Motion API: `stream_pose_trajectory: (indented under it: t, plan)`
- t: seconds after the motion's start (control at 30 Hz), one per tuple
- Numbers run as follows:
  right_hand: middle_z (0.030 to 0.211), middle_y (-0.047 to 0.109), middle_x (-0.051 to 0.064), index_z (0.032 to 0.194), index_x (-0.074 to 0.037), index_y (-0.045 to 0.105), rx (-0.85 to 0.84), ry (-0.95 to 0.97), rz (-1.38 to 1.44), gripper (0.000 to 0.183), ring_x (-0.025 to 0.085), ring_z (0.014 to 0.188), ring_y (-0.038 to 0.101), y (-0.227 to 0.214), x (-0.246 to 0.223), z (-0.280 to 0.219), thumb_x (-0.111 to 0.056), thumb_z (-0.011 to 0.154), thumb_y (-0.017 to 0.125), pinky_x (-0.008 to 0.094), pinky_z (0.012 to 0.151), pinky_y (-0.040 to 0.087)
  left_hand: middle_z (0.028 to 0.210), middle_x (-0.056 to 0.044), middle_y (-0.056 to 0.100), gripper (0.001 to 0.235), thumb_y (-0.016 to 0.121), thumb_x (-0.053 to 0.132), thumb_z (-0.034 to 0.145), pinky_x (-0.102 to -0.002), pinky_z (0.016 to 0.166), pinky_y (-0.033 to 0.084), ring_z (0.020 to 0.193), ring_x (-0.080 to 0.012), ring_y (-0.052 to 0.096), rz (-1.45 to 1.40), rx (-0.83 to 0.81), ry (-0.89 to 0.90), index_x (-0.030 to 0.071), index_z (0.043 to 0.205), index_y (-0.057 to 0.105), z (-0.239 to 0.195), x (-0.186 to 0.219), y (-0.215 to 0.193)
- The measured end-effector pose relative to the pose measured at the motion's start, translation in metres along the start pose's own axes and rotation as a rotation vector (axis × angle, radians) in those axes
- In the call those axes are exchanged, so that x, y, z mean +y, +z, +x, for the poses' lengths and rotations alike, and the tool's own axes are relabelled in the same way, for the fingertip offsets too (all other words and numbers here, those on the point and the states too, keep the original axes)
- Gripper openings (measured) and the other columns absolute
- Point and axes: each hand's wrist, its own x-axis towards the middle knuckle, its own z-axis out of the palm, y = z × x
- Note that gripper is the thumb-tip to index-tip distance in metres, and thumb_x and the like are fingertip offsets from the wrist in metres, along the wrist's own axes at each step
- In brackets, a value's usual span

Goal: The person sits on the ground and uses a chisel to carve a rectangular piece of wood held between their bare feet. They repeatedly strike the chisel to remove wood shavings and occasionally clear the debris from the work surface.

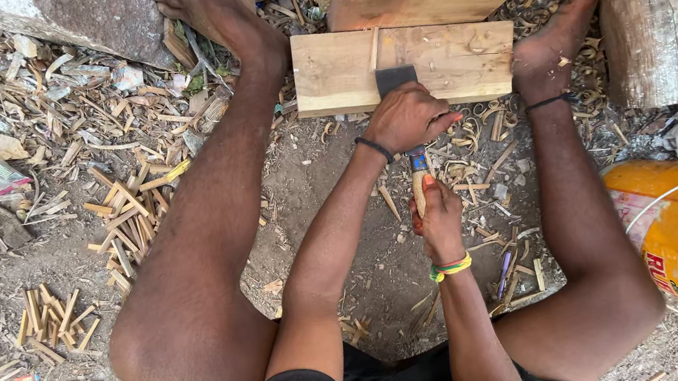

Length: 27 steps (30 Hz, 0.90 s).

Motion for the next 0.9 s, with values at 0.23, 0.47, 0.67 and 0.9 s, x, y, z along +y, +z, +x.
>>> stream_pose_trajectory:
  t: [0.23, 0.47, 0.67, 0.9]
  plan:
    - [0.172, 0.029, 0.013, 0.167, -0.005, 0.013, 0.005, 0.022, 0.051, 0.108, 0.024, 0.159, 0.025, 0.004, 0.01, -0.001, -0.015, 0.09, 0.088, 0.037, 0.137, 0.015, 0.071, -0.01, 0.074, 0.036, 0.072, 0.043, 0.092, -0.043, 0.078, 0.056, 0.076, -0.031, 0.072, -0.005, 0.003, -0.019, 0.01, 0.078, 0.078, -0.003, -0.004, 0.001]
    - [0.167, 0.03, 0.014, 0.164, -0.003, 0.015, 0.009, -0.022, 0.05, 0.115, 0.026, 0.16, 0.027, 0.002, -0.005, 0.004, -0.024, 0.086, 0.097, 0.038, 0.138, 0.018, 0.073, -0.009, 0.075, 0.036, 0.07, 0.043, 0.093, -0.044, 0.079, 0.056, 0.077, -0.0308, 0.072, -0.021, 0.036, -0.02, 0.01, 0.08, 0.078, -0.005, -0.008, 0.002]
    - [0.169, 0.03, 0.015, 0.165, -0.005, 0.015, 0.012, 0.0, 0.075, 0.114, 0.026, 0.16, 0.028, 0.004, -0.002, 0.002, -0.022, 0.088, 0.096, 0.037, 0.137, 0.019, 0.079, -0.01, 0.076, 0.042, 0.066, 0.049, 0.094, -0.043, 0.08, 0.056, 0.083, -0.0303, 0.072, -0.043, 0.003, -0.115, 0.011, 0.081, 0.078, -0.007, -0.013, 0.003]
    - [0.169, 0.026, 0.017, 0.166, -0.004, 0.012, 0.014, -0.074, 0.039, 0.11, 0.027, 0.161, 0.024, 0.01, 0.018, 0.001, -0.022, 0.089, 0.088, 0.039, 0.139, 0.017, 0.079, -0.009, 0.076, 0.038, 0.065, 0.05, 0.093, -0.046, 0.081, 0.055, 0.081, -0.0304, 0.071, -0.045, -0.124, -0.138, 0.014, 0.085, 0.078, -0.005, -0.026, 0.004]
